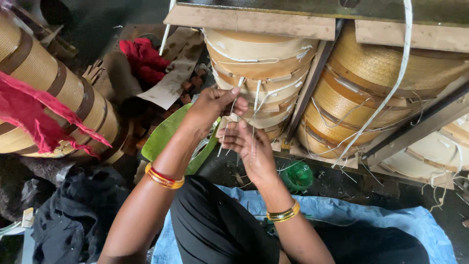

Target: The person sits on the floor and uses pliers to strip and cut white insulated wires. They then insert the stripped ends into slots on stacked cylindrical coils and secure them by hand.

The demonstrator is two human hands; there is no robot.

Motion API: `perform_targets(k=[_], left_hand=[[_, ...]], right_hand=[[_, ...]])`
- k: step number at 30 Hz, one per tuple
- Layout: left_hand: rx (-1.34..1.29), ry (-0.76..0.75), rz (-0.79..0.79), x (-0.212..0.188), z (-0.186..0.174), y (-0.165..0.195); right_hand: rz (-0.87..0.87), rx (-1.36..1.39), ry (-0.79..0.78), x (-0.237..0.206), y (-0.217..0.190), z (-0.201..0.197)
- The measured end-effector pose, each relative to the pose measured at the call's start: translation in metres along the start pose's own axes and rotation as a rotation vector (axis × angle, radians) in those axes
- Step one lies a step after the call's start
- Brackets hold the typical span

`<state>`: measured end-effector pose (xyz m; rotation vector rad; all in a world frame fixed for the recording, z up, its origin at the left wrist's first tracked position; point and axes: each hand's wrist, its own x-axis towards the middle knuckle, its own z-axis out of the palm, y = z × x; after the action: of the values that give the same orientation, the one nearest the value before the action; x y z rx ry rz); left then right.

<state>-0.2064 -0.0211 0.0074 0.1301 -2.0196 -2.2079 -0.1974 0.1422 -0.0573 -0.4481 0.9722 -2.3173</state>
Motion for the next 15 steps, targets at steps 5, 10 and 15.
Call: perform_targets(k=[5,10,15], left_hand=[[0.848,0.390,0.572,-0.036,0.012,0.029],[1.142,0.250,0.313,-0.033,0.051,0.041],[1.157,0.294,0.319,-0.009,0.061,0.044]], right_hand=[[-0.160,-0.086,0.070,0.008,-0.018,-0.029],[-0.107,0.029,0.051,0.025,-0.012,-0.045],[-0.100,0.061,0.108,0.028,-0.006,-0.045]])
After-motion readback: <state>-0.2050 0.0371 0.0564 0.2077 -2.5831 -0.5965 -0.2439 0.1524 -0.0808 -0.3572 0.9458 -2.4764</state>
